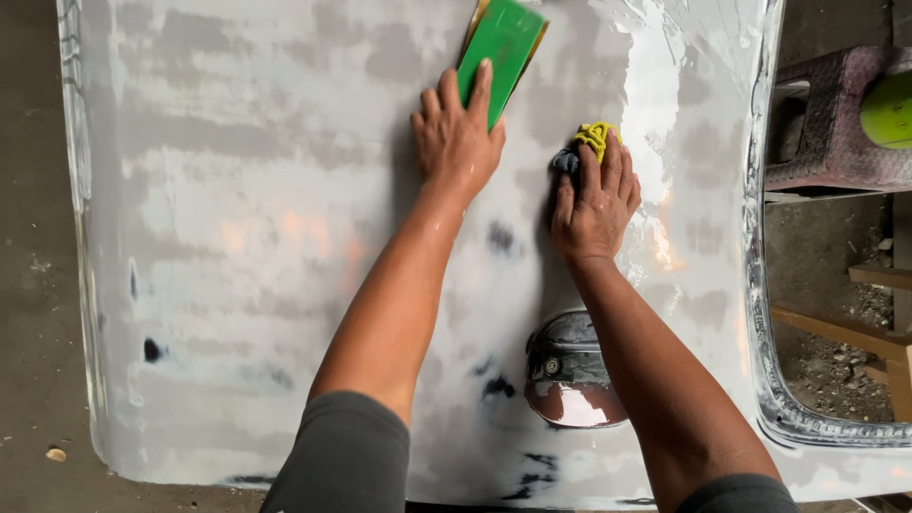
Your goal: The person sands a large, flat, metallic car part using a green sanding block and a yellow cloth. They repeatedly wipe the surface with the cloth and sand it with the block, occasionally dipping the cloth into a green bucket of water to clean the area.
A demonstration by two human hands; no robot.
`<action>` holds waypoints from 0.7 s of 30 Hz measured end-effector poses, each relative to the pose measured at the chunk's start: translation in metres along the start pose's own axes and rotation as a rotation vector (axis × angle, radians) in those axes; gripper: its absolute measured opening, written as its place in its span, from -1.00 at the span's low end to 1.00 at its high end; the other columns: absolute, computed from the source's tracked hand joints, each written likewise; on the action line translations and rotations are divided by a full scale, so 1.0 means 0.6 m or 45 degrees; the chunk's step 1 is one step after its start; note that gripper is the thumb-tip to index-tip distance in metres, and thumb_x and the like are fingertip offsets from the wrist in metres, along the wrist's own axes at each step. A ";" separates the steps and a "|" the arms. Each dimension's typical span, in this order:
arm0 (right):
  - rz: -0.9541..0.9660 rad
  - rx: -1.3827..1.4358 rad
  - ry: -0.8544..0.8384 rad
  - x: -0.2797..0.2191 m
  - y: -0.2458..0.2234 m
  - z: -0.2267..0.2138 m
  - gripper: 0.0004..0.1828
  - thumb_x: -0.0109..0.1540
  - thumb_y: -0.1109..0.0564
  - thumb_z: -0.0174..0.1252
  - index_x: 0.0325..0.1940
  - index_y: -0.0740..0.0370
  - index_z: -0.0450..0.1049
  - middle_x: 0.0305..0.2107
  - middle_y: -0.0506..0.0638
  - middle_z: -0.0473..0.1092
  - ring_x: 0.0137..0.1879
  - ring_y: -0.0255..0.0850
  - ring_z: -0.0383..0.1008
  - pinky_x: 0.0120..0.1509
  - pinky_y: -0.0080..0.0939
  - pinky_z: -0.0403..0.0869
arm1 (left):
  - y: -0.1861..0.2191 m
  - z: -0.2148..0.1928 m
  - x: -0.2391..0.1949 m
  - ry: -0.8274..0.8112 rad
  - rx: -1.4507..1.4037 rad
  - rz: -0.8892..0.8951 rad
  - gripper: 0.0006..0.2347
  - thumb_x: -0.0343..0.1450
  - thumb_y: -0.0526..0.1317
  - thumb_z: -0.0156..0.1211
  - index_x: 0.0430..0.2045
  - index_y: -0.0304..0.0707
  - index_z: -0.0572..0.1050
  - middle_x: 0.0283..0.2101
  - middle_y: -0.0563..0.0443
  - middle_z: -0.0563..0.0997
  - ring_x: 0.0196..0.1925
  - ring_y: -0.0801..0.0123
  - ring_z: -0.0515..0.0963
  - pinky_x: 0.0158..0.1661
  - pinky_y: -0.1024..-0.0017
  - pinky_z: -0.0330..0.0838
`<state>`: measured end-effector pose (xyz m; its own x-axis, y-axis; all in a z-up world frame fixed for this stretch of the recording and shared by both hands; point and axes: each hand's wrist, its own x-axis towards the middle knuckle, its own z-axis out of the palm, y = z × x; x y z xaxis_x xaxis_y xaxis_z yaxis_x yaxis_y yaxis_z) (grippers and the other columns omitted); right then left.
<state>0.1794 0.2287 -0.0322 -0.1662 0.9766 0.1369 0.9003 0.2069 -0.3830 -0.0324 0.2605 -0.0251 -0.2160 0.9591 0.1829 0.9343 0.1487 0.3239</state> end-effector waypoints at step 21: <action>-0.025 -0.011 -0.025 0.002 -0.006 -0.007 -0.44 0.31 0.05 0.12 0.42 0.13 0.32 0.55 0.11 -0.05 0.62 0.15 -0.09 0.62 0.18 -0.12 | -0.024 -0.023 -0.039 0.036 0.020 -0.182 -0.35 0.37 0.04 0.29 0.37 0.00 0.21 0.24 -0.27 0.31 0.09 -0.14 0.36 -0.01 -0.06 0.33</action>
<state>0.1774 0.2291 -0.0270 -0.1917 0.9733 0.1261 0.9003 0.2255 -0.3723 -0.0449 0.2327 -0.0215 -0.3546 0.9209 0.1619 0.8979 0.2870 0.3337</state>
